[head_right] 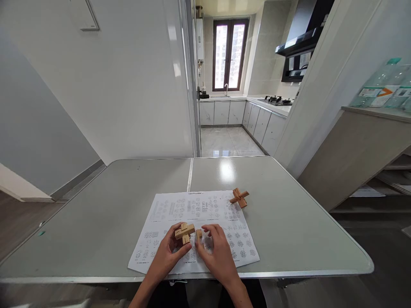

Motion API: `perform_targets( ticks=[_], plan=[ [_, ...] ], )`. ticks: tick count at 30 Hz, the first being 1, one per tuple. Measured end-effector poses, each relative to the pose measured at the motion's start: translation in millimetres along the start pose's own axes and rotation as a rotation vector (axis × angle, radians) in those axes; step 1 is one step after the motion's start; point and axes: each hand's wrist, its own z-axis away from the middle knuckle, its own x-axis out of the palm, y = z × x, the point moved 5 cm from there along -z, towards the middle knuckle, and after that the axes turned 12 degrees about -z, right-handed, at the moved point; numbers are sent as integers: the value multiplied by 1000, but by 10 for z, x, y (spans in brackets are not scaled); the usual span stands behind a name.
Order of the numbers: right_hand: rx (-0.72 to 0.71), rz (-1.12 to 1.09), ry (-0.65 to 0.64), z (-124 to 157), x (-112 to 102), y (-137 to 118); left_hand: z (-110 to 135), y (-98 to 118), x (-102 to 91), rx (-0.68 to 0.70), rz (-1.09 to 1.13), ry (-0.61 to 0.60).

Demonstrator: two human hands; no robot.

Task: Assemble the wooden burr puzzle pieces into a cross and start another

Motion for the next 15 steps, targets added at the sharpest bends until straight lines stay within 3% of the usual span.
perform_targets(
  ticks=[7,15],
  plan=[
    [-48,174,-86,9,112,44,-2,-6,-4,-16,11,9],
    [24,-155,-32,-1,-14,69,-2,-41,-6,-20,-17,8]
  ],
)
